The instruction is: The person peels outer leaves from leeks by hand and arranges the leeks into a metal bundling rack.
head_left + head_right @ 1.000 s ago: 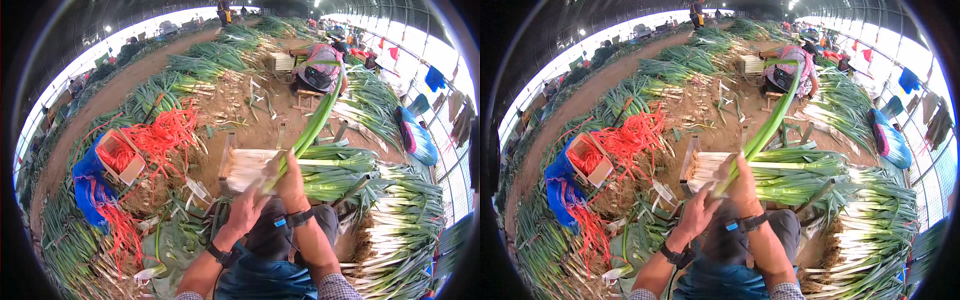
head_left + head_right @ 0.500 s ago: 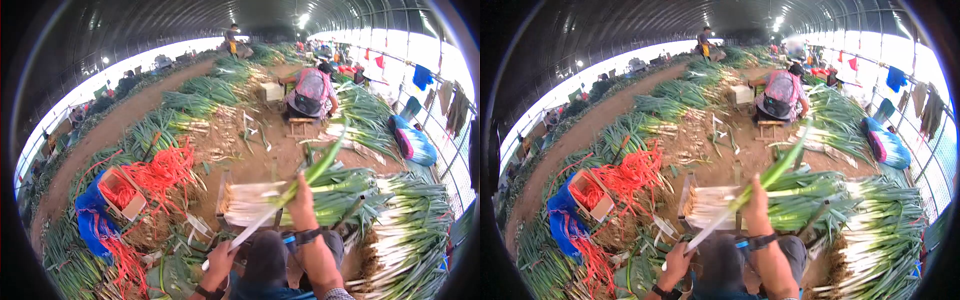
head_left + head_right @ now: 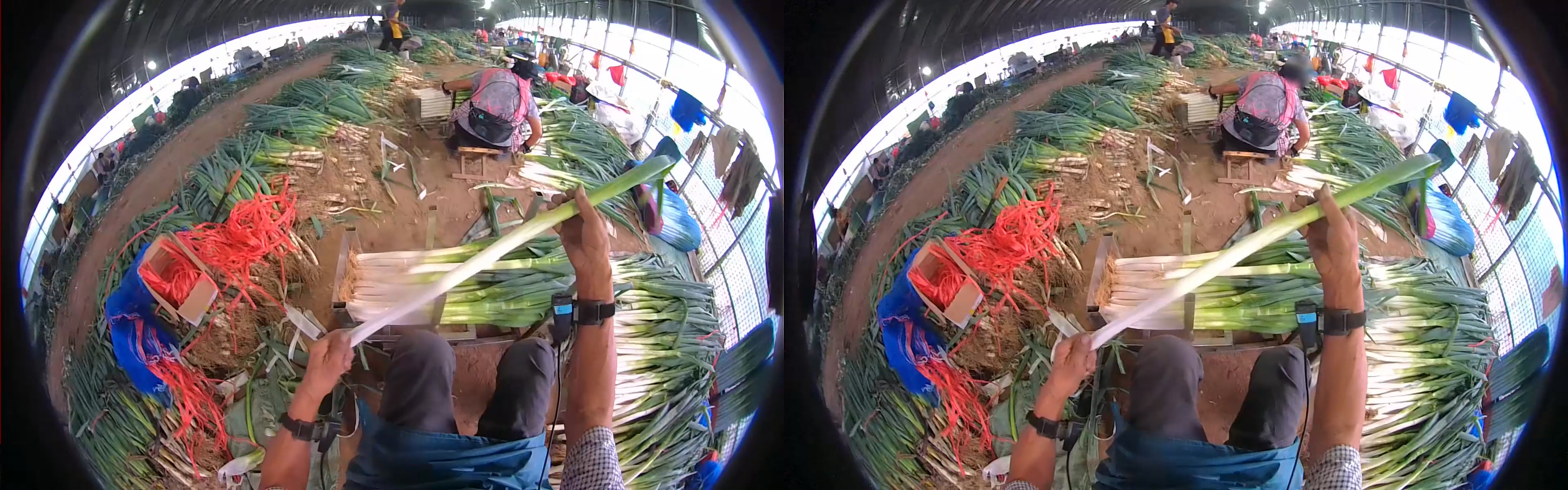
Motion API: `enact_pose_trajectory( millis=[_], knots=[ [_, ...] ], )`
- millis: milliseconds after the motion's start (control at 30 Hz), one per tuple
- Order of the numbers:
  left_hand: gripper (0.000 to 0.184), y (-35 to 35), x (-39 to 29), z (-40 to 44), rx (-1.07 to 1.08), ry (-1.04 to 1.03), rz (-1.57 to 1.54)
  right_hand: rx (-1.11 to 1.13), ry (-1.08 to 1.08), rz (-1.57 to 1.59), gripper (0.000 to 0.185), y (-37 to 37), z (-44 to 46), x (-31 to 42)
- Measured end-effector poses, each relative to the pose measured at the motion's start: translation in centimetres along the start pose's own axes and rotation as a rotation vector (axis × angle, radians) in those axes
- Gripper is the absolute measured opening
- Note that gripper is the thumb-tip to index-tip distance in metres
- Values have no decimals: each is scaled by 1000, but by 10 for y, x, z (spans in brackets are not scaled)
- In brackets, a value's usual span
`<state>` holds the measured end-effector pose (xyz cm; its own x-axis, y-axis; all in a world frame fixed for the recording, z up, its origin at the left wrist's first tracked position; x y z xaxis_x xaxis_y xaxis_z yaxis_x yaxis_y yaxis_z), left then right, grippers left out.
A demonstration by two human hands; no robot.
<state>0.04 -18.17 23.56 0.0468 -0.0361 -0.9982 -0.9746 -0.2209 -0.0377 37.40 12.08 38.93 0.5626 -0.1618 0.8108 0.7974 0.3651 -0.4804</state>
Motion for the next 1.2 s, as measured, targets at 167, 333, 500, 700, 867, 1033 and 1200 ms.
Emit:
enact_pose_trajectory(
  millis=[167, 333, 500, 700, 867, 1033, 1200],
  knots=[
    [44, -2, 4, 22, -15, 73, -242, -56, -86, -146, 30, 0, -11, -4],
    [37, -2, -25, 56, -180, -187, -571, -172, -31, -183, 32, 36, 1, -39],
    [23, -1, 90, 93, -135, -62, 247, -359, 21, -168, 31, 62, 17, -75],
    [28, -60, 143, 158, -1, -403, 816, -418, -85, -248, 30, 102, 20, -135],
    [34, -86, 184, 205, 82, -293, 962, -410, -206, -275, 26, 110, 14, -189],
    [41, -85, 191, 198, 113, -259, 923, -384, -412, -239, 27, 115, -14, -278],
    [43, -83, 170, 196, -42, -450, 1077, -384, -554, -235, 27, 108, -24, -277]
  ],
)
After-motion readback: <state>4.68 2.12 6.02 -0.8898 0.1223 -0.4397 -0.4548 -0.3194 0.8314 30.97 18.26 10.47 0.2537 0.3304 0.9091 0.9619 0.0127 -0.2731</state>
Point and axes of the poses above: each hand's wrist, its own z-axis towards the middle knuckle, its own y-axis out of the back of the hand, x = y × z, the point moved 1 cm from there along z, towards the middle knuckle, and after that the axes turned 6 degrees about x, right-handed, at the moved point
